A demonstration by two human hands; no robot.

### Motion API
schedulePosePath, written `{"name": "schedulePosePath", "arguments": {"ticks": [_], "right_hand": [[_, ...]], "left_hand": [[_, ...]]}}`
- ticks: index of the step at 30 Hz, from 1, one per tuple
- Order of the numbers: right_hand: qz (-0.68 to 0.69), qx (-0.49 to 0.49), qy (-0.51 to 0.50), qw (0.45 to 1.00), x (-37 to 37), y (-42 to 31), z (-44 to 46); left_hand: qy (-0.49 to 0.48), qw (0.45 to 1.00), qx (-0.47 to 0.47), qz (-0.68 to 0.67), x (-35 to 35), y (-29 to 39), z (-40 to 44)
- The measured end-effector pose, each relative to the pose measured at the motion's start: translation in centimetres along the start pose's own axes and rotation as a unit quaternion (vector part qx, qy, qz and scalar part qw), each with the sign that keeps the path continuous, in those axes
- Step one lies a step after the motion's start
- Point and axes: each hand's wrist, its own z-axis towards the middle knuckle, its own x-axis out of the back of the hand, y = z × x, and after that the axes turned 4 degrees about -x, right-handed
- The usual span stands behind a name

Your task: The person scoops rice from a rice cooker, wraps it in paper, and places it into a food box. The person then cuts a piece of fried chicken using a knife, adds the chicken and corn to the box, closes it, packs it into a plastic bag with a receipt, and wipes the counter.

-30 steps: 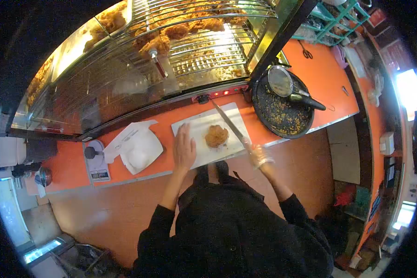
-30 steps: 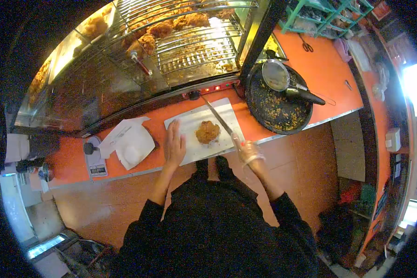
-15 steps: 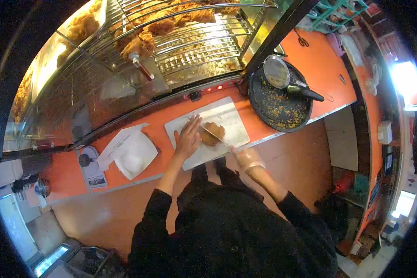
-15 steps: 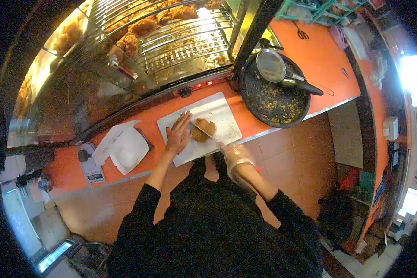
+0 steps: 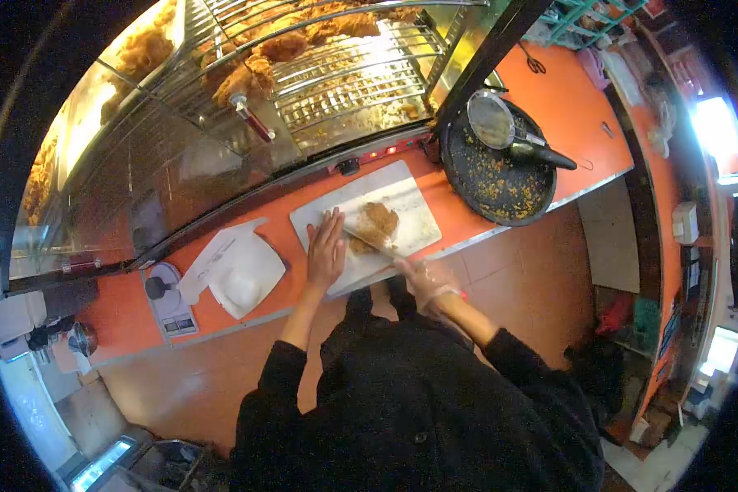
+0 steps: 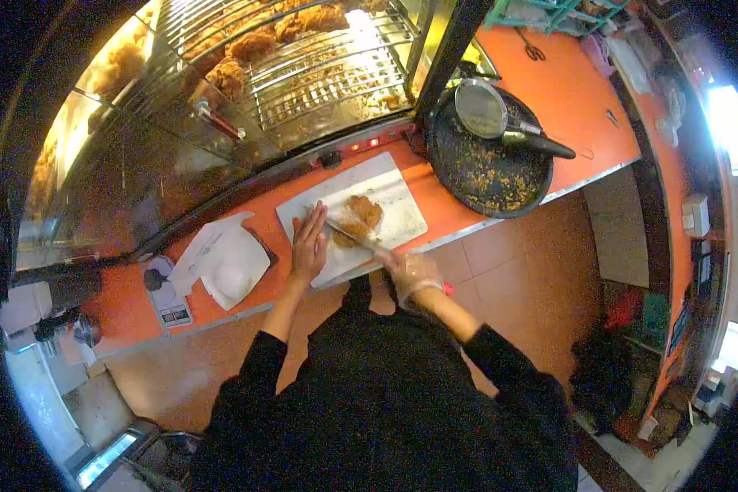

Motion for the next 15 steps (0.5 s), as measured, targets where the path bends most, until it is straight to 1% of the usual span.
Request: {"name": "schedulePosePath", "arguments": {"ticks": [1,2,3,5,6,7,8,9,11,12,15], "right_hand": [[-0.010,0.004,0.016,1.000,-0.1,0.1,0.7],[-0.049,-0.030,-0.033,0.998,0.5,-0.3,1.5],[-0.046,-0.027,-0.029,0.998,0.0,0.2,1.9],[-0.018,0.011,-0.015,1.000,1.1,0.2,1.9],[-0.009,0.026,-0.009,1.000,1.4,0.5,1.5],[-0.001,0.041,-0.003,0.999,2.4,0.2,0.8],[-0.006,0.043,-0.019,0.999,3.4,-0.9,-0.8],[-0.010,0.042,-0.038,0.998,3.5,-1.4,-1.8],[-0.104,0.077,-0.036,0.991,0.9,-0.9,-0.2],[-0.054,0.016,-0.037,0.998,-0.8,-0.6,1.4],[-0.085,0.073,0.017,0.994,-2.9,0.9,2.5]], "left_hand": [[0.012,1.000,-0.014,0.016,0.0,-0.3,0.4],[0.030,0.998,-0.032,0.035,0.1,-0.5,1.1],[0.032,0.998,-0.035,0.039,0.4,-0.5,1.2],[-0.007,1.000,-0.006,0.007,1.1,-0.4,2.2],[-0.005,1.000,-0.007,0.008,1.4,-0.3,2.1],[0.021,0.999,-0.016,-0.023,2.0,0.2,1.9],[0.042,0.997,-0.025,-0.054,2.3,0.4,1.7],[0.037,0.997,-0.024,-0.056,2.2,0.2,1.2],[0.033,0.998,-0.054,0.006,1.4,-0.8,0.6],[0.030,0.998,-0.051,0.004,1.2,-1.6,0.3],[0.054,0.995,-0.082,0.035,0.8,-2.4,0.8]]}}
